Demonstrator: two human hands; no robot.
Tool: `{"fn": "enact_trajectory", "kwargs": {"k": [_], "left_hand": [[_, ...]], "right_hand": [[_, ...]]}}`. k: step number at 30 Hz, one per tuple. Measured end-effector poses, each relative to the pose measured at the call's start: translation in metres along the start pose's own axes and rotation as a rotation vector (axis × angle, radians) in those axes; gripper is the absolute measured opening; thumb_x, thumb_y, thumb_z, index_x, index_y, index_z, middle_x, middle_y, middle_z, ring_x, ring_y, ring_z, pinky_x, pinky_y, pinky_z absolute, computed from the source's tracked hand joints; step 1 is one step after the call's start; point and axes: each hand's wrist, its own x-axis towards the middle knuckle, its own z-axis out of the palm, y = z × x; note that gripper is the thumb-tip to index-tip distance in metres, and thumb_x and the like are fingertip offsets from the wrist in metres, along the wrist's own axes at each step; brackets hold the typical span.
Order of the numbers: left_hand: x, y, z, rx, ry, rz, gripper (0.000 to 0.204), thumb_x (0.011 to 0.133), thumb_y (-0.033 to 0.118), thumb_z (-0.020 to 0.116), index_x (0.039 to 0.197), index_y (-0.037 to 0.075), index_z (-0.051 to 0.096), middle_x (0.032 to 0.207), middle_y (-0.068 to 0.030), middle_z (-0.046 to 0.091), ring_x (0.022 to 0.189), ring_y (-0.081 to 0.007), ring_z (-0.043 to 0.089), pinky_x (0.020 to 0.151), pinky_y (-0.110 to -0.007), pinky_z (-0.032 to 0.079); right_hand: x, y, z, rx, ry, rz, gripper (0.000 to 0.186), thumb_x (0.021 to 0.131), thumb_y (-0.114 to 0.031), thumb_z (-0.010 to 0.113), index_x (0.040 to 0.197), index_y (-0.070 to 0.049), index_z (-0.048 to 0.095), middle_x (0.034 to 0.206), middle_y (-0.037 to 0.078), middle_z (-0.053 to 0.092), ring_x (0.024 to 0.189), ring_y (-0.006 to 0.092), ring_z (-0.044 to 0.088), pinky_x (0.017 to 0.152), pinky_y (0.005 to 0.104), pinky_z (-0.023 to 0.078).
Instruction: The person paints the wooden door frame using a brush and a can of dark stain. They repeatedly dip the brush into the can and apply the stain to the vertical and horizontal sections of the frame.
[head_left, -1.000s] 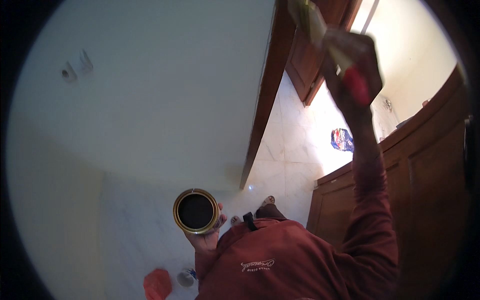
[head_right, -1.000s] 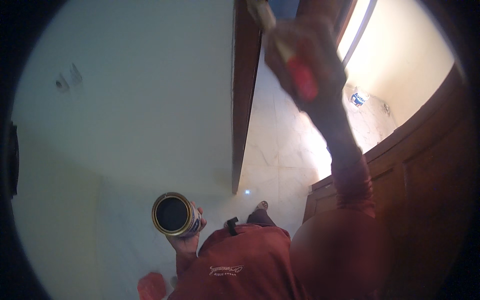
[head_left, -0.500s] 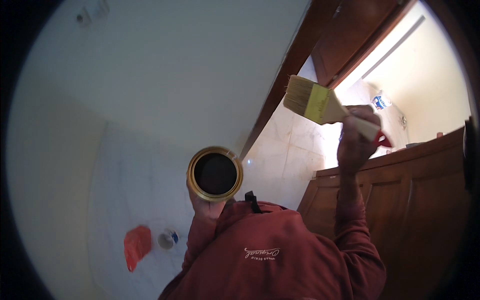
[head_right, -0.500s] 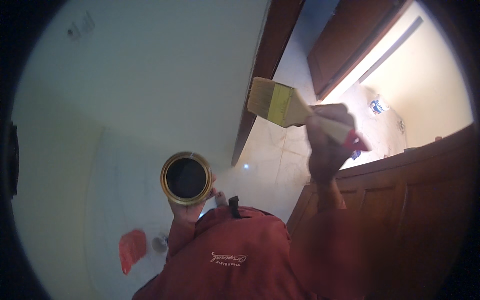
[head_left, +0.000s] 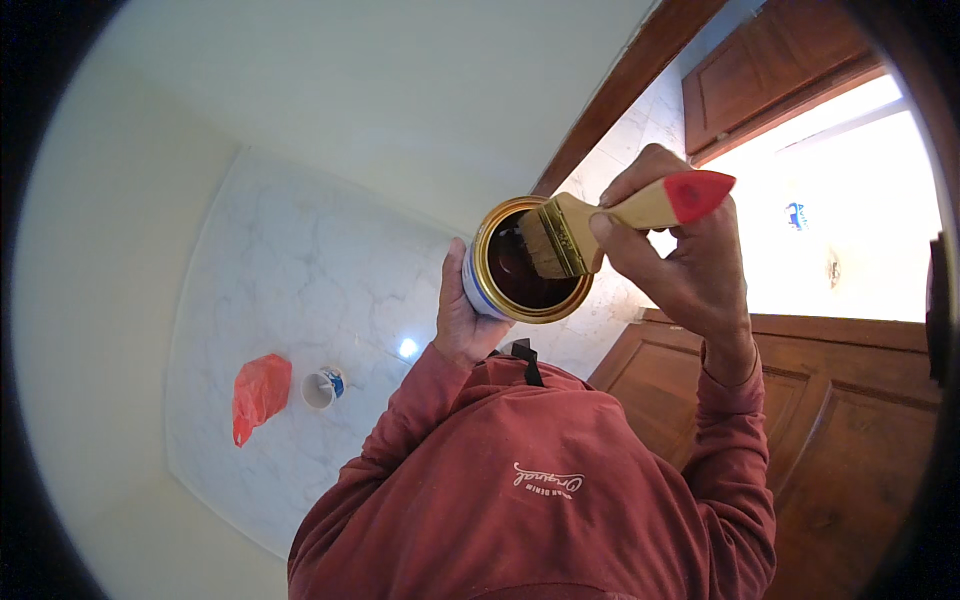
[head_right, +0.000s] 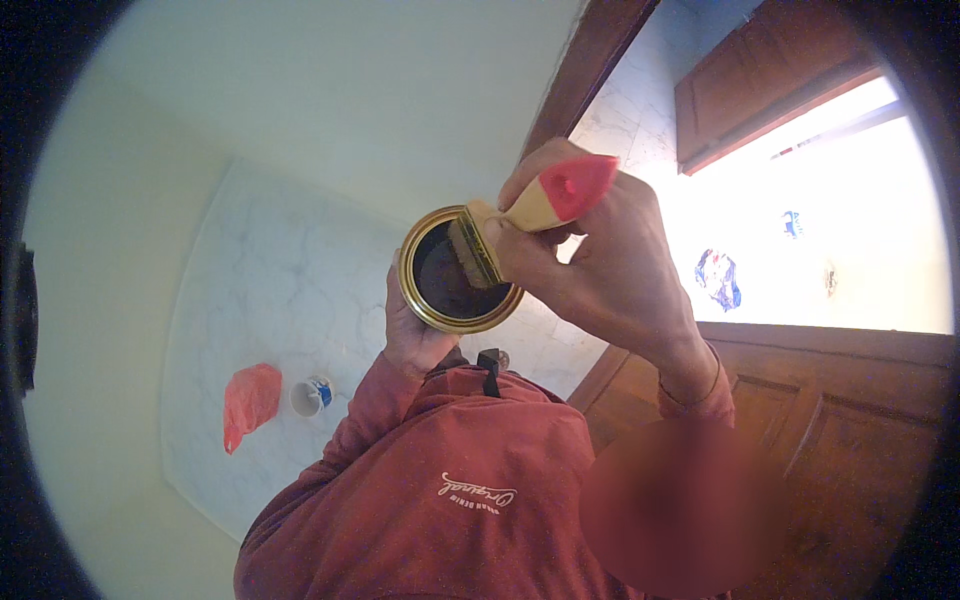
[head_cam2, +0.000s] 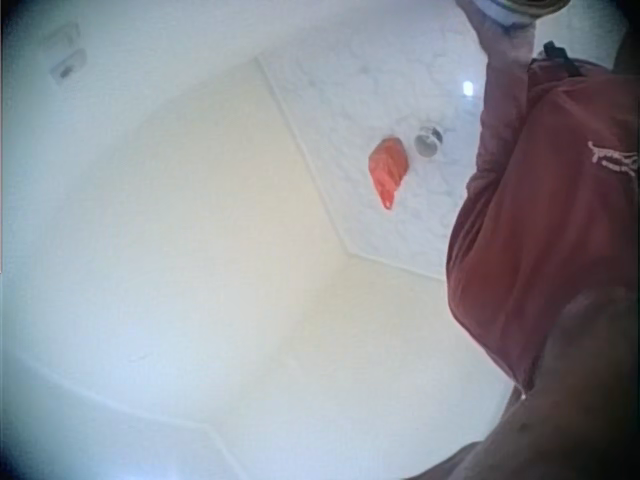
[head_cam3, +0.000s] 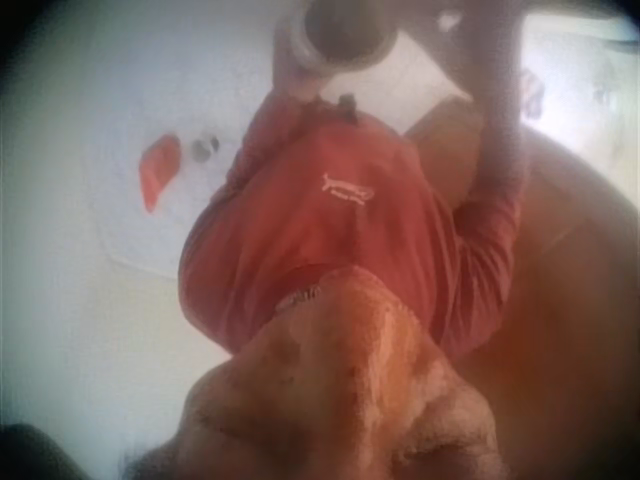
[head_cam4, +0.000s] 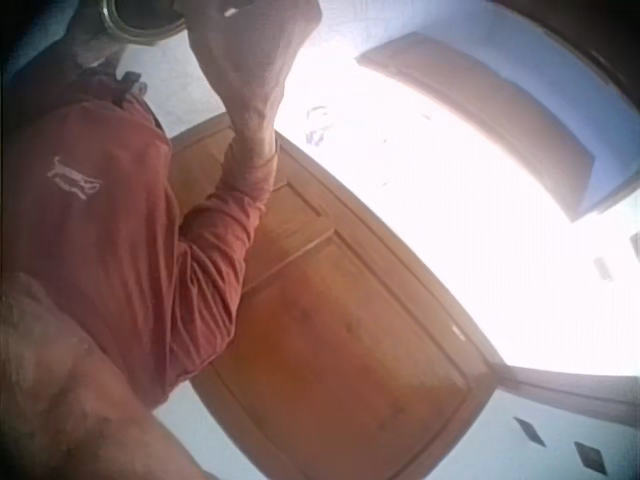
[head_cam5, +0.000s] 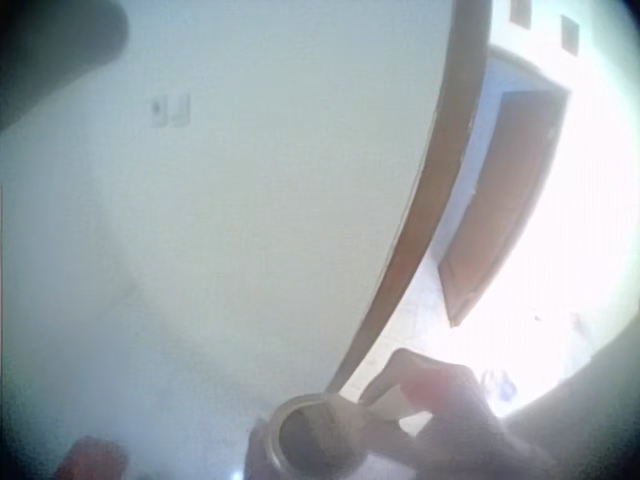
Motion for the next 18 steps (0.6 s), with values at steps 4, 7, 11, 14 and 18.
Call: {"fn": "enact_trajectory", "kwargs": {"k": [4, 7, 11, 14, 18], "left_hand": [[-0.008, -0.010, 0.001, 0.035, -0.007, 0.012, 0.056, 0.106, 0.055, 0.052, 0.144, 0.015, 0.059, 0.145, -0.0072, 0.063, 0.132, -0.0256, 0.061, 0.113, -0.049, 0.048], [-0.006, -0.012, 0.005, 0.099, 0.071, 0.041, 0.062, 0.104, 0.062, 0.052, 0.142, 0.014, 0.060, 0.142, -0.0087, 0.065, 0.131, -0.0241, 0.061, 0.111, -0.048, 0.051], [-0.004, -0.009, 0.006, 0.042, 0.010, 0.018, 0.055, 0.106, 0.056, 0.052, 0.143, 0.015, 0.060, 0.143, -0.0069, 0.064, 0.132, -0.0244, 0.061, 0.112, -0.047, 0.050], [0.002, -0.008, 0.007, 0.040, -0.002, 0.014, 0.059, 0.105, 0.059, 0.053, 0.143, 0.015, 0.060, 0.141, -0.0080, 0.065, 0.131, -0.0241, 0.062, 0.110, -0.047, 0.052], [0.024, -0.016, 0.010, 0.129, -0.028, -0.020, 0.064, 0.103, 0.062, 0.053, 0.145, 0.014, 0.057, 0.141, -0.0095, 0.065, 0.130, -0.0241, 0.062, 0.109, -0.047, 0.053]], "right_hand": [[-0.012, -0.001, -0.002, -0.084, -0.062, 0.067, 0.021, 0.093, -0.018, 0.076, 0.095, 0.002, 0.068, 0.080, 0.009, 0.070, 0.069, 0.0172, 0.073, 0.059, 0.0292, 0.058], [-0.012, 0.002, -0.002, -0.074, -0.051, 0.079, 0.022, 0.093, -0.018, 0.076, 0.095, 0.002, 0.068, 0.079, 0.010, 0.070, 0.069, 0.0177, 0.073, 0.060, 0.0296, 0.058], [-0.011, 0.007, -0.003, -0.071, -0.090, 0.153, 0.021, 0.093, -0.016, 0.076, 0.097, 0.003, 0.067, 0.082, 0.011, 0.070, 0.071, 0.0168, 0.073, 0.061, 0.0288, 0.058], [-0.019, 0.023, -0.009, 0.212, 0.061, 0.187, 0.021, 0.094, -0.014, 0.074, 0.101, 0.003, 0.066, 0.086, 0.010, 0.071, 0.074, 0.0169, 0.073, 0.061, 0.0283, 0.058], [-0.049, 0.074, -0.023, 0.754, 0.294, 0.211, 0.021, 0.098, -0.010, 0.068, 0.111, 0.003, 0.059, 0.094, 0.016, 0.067, 0.074, 0.0221, 0.073, 0.061, 0.0324, 0.062]]}}
